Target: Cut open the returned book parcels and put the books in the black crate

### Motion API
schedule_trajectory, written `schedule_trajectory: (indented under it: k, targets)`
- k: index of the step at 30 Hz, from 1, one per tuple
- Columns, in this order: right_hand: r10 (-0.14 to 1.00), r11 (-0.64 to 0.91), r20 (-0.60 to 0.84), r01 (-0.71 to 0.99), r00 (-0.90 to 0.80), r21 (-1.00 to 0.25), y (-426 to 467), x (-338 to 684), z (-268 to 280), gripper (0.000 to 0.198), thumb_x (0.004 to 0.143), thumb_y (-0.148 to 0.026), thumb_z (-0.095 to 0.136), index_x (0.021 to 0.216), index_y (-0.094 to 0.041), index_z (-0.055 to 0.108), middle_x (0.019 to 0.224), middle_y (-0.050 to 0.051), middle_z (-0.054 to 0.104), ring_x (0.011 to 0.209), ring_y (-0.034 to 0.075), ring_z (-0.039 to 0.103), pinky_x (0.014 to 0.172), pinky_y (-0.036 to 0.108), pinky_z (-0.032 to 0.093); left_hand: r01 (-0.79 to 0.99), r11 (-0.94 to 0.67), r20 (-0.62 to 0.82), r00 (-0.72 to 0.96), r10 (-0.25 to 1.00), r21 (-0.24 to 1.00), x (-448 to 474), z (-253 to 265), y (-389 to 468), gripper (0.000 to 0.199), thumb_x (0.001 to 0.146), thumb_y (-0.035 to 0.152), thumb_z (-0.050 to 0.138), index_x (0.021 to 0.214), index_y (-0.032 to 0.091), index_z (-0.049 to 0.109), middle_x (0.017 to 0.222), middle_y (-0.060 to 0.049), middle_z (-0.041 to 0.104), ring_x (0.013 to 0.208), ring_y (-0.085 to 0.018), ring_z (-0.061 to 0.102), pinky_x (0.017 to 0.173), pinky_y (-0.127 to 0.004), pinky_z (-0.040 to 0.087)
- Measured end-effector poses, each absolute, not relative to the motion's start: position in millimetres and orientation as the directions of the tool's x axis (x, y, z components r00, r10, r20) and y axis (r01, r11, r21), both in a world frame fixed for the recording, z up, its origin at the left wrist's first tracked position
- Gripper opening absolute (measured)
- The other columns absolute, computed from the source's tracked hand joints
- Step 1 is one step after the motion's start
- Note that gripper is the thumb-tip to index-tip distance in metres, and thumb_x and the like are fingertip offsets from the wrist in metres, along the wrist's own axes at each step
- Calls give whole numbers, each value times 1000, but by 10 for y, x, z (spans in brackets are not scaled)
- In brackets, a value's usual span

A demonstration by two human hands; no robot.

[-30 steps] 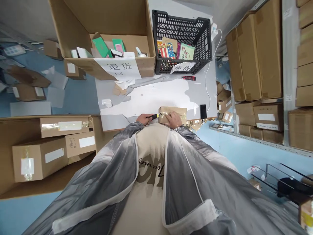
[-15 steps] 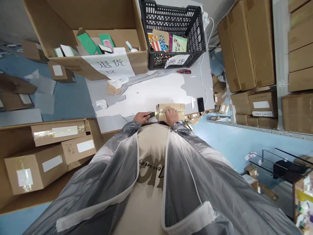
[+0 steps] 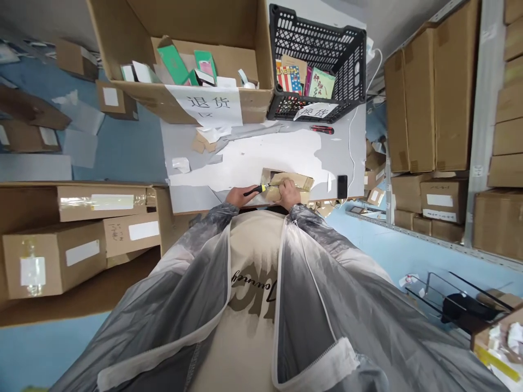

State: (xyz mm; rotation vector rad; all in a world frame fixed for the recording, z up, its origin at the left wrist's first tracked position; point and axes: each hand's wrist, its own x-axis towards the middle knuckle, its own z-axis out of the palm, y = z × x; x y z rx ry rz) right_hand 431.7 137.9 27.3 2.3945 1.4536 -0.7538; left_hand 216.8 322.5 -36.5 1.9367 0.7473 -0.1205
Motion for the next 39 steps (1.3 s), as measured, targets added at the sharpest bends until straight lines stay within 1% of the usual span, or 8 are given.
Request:
schedule_trajectory:
  k: [7, 15, 18, 21, 23, 34, 37, 39]
  targets:
    - [780, -386, -559, 919, 281, -76, 1701, 4403, 221, 58, 99, -43, 102, 146, -13, 85, 158, 28, 66, 151, 48, 54, 122, 54, 60, 624, -313, -421, 743, 520, 716, 2023, -503, 3247, 44, 115, 38, 89, 160, 35, 93, 137, -6, 95, 129, -37, 92, 109, -35, 69]
    - [826, -356, -505, 926, 251, -122, 1836, 4468, 2, 59, 89, -38, 109, 139, -15, 89, 155, 26, 69, 148, 48, 59, 115, 57, 67, 589, -228, -388, 730, 563, 775, 1943, -604, 3324, 43, 109, 31, 92, 152, 29, 97, 133, -5, 96, 119, -37, 94, 102, -34, 71]
    - [828, -359, -501, 925, 251, -128, 1853, 4497, -25, 58, 89, -42, 108, 138, -17, 90, 154, 25, 70, 148, 49, 59, 110, 57, 68, 585, -141, -421, 711, 564, 799, 1934, -602, 3300, 45, 109, 33, 90, 153, 26, 97, 114, -4, 97, 100, -31, 93, 96, -32, 70]
    - [831, -360, -497, 923, 250, -137, 1884, 4518, -34, 58, 90, -43, 107, 139, -16, 89, 155, 26, 69, 148, 48, 58, 113, 57, 67, 573, 5, -485, 688, 540, 819, 1898, -593, 3261, 52, 114, 43, 83, 161, 21, 92, 85, 0, 90, 73, -21, 82, 80, -27, 66]
    - [832, -359, -498, 922, 246, -144, 1905, 4529, -33, 59, 89, -42, 108, 139, -15, 89, 155, 26, 69, 148, 47, 58, 116, 57, 65, 550, 61, -494, 688, 532, 833, 1867, -571, 3237, 57, 117, 49, 79, 165, 21, 89, 81, 2, 86, 65, -18, 75, 74, -25, 63]
    - [829, -356, -512, 918, 225, -174, 1891, 4498, -28, 55, 85, -36, 111, 133, -17, 90, 154, 24, 69, 148, 47, 57, 103, 53, 69, 595, -19, -465, 648, 603, 803, 1778, -388, 3076, 50, 116, 36, 85, 164, 24, 90, 102, -1, 95, 105, -25, 92, 105, -26, 67]
    - [835, -358, -503, 915, 224, -187, 1908, 4508, -67, 55, 83, -35, 112, 130, -19, 90, 154, 23, 70, 147, 47, 57, 102, 53, 69, 616, -24, -464, 618, 635, 788, 1770, -370, 3023, 49, 116, 36, 85, 163, 24, 91, 109, -2, 96, 112, -30, 92, 106, -30, 68]
    - [837, -360, -500, 913, 223, -194, 1938, 4522, -85, 54, 82, -36, 112, 129, -18, 90, 154, 22, 70, 147, 46, 57, 103, 53, 68, 618, 10, -475, 593, 650, 786, 1778, -359, 2993, 49, 116, 38, 86, 162, 23, 92, 103, -3, 95, 105, -29, 91, 101, -29, 69]
